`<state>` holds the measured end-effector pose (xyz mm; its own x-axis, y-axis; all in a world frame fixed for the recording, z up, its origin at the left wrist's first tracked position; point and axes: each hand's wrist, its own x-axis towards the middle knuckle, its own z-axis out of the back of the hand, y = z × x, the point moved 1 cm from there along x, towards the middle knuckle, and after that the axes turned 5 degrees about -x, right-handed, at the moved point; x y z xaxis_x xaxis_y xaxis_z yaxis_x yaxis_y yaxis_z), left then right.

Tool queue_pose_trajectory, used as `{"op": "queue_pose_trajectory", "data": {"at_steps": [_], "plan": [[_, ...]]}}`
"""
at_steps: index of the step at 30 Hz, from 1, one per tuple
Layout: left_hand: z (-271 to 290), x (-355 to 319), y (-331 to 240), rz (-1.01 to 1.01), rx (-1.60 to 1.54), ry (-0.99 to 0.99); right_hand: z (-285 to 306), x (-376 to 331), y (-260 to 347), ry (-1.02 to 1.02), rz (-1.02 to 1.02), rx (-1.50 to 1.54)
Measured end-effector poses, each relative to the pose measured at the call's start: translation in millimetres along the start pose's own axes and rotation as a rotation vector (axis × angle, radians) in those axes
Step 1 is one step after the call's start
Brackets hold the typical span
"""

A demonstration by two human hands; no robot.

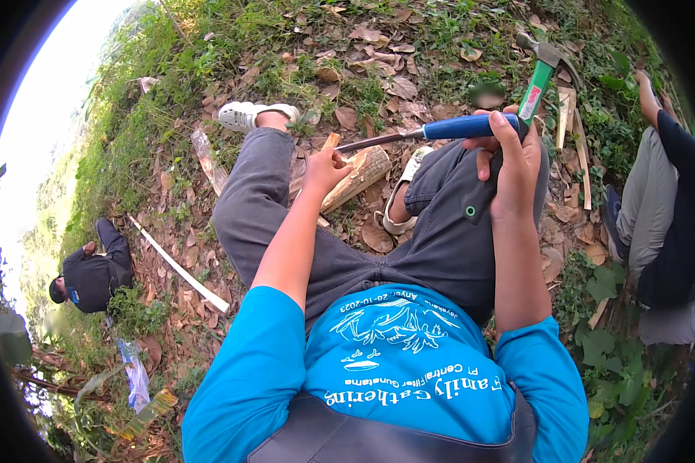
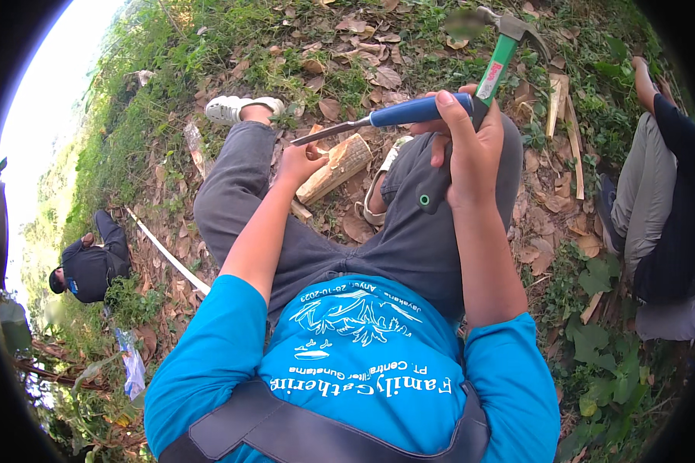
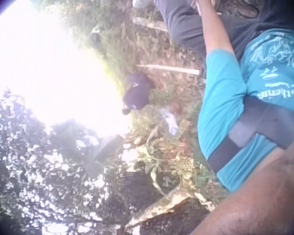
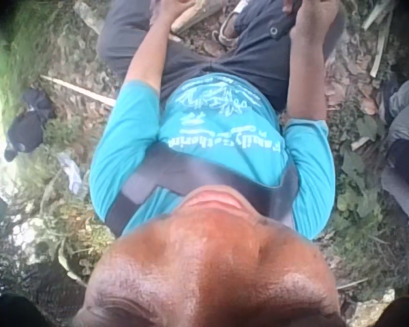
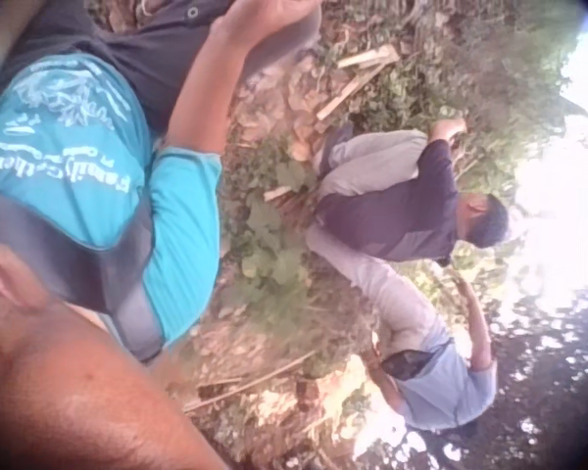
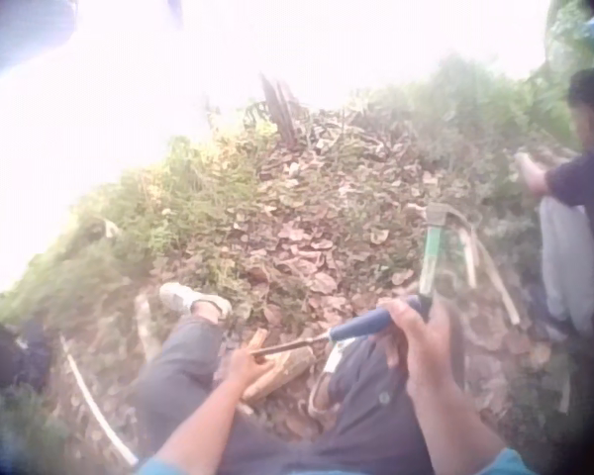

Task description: The person sits on the ground and uses a hammer and chisel to carve a rectangular piece of wood. They repeatedly strike the chisel to remove wood shavings and shape the block, occasionally adjusting the wood's position.

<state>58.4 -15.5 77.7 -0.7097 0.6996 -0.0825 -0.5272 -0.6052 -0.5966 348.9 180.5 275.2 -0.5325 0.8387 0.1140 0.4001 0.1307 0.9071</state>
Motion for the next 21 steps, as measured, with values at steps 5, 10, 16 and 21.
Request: {"op": "queue_pose_trajectory", "data": {"at_steps": [5, 10, 16, 21], "plan": [[-7.2, 1.3, 7.2, -0.068, -0.015, -0.223, -14.0, -6.8, -6.2, 0.081, -0.003, -0.075], [-24.7, -24.8, 59.8, 0.156, -0.200, -0.237, -39.6, -15.6, -11.6, 0.124, 0.019, -0.167], [-74.7, -24.5, 93.9, 0.387, -0.307, -0.183, -62.2, 9.9, 14.7, 0.142, 0.114, -0.320], [-89.3, 4.4, 56.4, 0.364, -0.396, -0.094, -63.5, 66.3, 70.2, 0.124, 0.336, -0.623]]}}
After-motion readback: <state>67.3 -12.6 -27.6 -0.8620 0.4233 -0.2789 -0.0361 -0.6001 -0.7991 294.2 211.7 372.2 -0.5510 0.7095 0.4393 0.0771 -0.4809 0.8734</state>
